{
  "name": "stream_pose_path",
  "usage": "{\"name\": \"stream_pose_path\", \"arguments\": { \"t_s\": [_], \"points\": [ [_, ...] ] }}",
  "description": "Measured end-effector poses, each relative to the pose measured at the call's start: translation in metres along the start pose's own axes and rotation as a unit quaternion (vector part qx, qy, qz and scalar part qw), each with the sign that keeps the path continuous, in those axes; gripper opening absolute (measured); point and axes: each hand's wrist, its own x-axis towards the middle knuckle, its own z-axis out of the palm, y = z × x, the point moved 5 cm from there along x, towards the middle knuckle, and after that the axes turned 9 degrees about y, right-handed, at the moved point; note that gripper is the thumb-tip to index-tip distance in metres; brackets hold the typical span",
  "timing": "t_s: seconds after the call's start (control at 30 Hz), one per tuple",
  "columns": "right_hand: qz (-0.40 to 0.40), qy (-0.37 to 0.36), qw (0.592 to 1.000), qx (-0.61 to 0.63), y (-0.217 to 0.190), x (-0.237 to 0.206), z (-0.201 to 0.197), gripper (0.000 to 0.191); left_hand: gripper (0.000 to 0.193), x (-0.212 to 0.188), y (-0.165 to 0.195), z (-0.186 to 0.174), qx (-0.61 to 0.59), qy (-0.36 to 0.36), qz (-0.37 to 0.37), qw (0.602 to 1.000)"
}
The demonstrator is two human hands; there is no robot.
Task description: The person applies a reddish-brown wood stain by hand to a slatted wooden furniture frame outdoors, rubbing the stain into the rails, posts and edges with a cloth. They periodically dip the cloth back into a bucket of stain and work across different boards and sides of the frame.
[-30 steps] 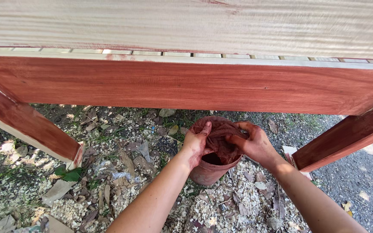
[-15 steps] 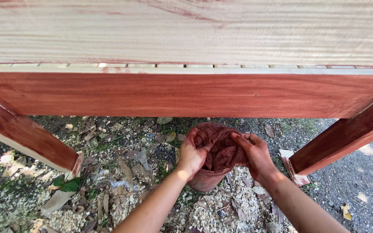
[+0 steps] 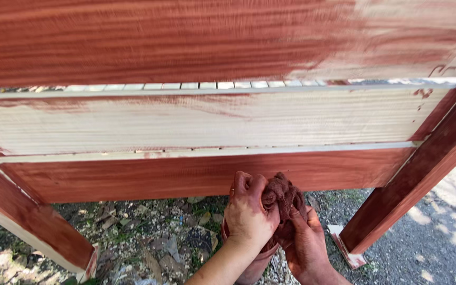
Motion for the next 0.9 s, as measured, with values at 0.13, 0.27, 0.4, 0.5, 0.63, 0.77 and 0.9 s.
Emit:
{"name": "stream_pose_path", "arguments": {
  "t_s": [0.13,0.27,0.4,0.5,0.63,0.77,0.9],
  "points": [
    [0.096,0.010,0.991,-0.089,-0.005,-0.010,0.017,0.034,0.046,0.022,0.027,-0.004,0.082,-0.007,0.126,0.989],
    [0.174,0.044,0.972,-0.153,0.001,-0.007,0.009,0.044,0.040,0.031,0.020,0.004,0.083,-0.118,0.118,0.982],
    [0.086,0.096,0.991,-0.026,-0.030,0.020,-0.001,0.043,0.031,0.036,0.026,0.003,-0.013,-0.095,0.111,0.989],
    [-0.035,0.049,0.993,0.097,-0.076,0.030,0.006,0.045,0.030,0.043,0.060,0.005,-0.096,-0.032,0.164,0.981],
    [-0.191,-0.113,0.967,0.123,-0.146,0.009,0.040,0.044,0.038,0.066,0.123,0.022,-0.167,0.026,0.216,0.962],
    [-0.260,-0.040,0.963,-0.053,-0.218,-0.006,0.038,0.039,0.035,0.120,0.140,0.052,-0.222,-0.062,-0.015,0.973],
    [-0.152,0.013,0.973,-0.175,-0.241,0.001,0.005,0.046,0.053,0.165,0.164,0.050,-0.244,0.057,0.107,0.962]
  ]
}}
